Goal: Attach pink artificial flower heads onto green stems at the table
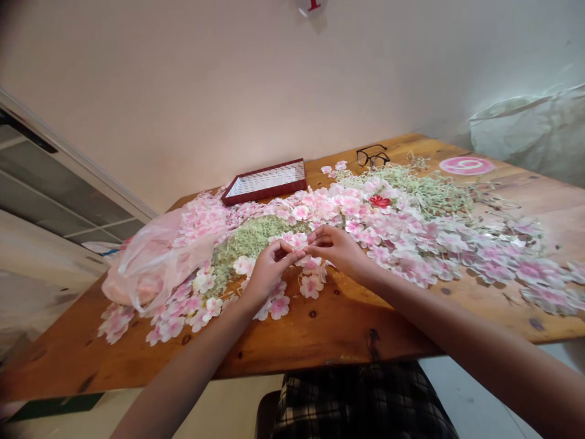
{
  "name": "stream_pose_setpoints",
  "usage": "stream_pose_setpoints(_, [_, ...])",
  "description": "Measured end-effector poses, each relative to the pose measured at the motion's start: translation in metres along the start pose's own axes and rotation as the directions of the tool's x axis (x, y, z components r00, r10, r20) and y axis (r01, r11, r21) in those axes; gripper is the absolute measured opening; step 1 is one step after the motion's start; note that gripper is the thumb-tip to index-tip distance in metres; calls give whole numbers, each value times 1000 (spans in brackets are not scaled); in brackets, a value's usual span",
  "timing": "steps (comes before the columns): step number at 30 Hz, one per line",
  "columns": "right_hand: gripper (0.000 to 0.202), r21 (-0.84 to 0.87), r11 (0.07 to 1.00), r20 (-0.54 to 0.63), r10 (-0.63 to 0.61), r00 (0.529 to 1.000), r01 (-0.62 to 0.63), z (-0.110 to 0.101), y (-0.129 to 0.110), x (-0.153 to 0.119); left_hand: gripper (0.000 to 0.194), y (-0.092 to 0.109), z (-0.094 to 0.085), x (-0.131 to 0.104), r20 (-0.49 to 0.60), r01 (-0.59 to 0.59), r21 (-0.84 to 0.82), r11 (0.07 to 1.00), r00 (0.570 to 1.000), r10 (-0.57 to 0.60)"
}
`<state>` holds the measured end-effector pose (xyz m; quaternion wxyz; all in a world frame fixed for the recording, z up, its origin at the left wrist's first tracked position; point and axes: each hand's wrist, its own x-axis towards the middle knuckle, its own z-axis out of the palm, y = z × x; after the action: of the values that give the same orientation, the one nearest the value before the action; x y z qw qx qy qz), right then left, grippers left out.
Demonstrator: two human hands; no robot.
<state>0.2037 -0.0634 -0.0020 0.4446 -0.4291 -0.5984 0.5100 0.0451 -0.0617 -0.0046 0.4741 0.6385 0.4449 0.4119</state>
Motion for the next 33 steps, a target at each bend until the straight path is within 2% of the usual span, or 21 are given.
stream_pose_setpoints(3, [21,-4,999,-1,36,999,-36,2,-2,-2,29,-3,-3,2,-28,10,-34,999,1000,-11])
stream_pose_setpoints(6, [20,-6,998,64,70,996,-70,5,-2,-3,27,-3,-6,3,-17,6,-24,1000,1000,-7])
stream_pose_setpoints(9, [21,4,1000,93,22,995,-23,8,1,-3,27,-2,-7,2,16,-5,34,999,1000,4])
stream_pose_setpoints(13, [23,-67,995,21,-78,997,79,8,7,-2,26,0,-7,1,8,-57,110,992,998,56])
stream_pose_setpoints(15, [23,-132,987,-16,-99,995,96,6,7,-2,26,-1,-7,2,-8,-45,105,993,999,46])
stream_pose_setpoints(19, [23,-204,977,-35,-77,996,68,4,0,-3,29,-3,-8,3,-25,0,68,998,1000,2])
stream_pose_setpoints(25, [25,-235,972,-78,-46,996,27,3,-1,-4,27,0,-9,3,-57,-40,106,994,997,46])
stream_pose_setpoints(28, [22,-167,984,-128,35,991,-56,0,3,-1,27,2,-12,4,-113,-46,68,997,992,54])
stream_pose_setpoints(31, [22,23,993,-131,114,985,-112,-6,7,2,25,3,-16,5,-194,-64,46,997,978,72])
stream_pose_setpoints(33, [20,171,977,-88,141,986,-124,-10,8,4,23,4,-18,6,-197,-79,28,996,977,83])
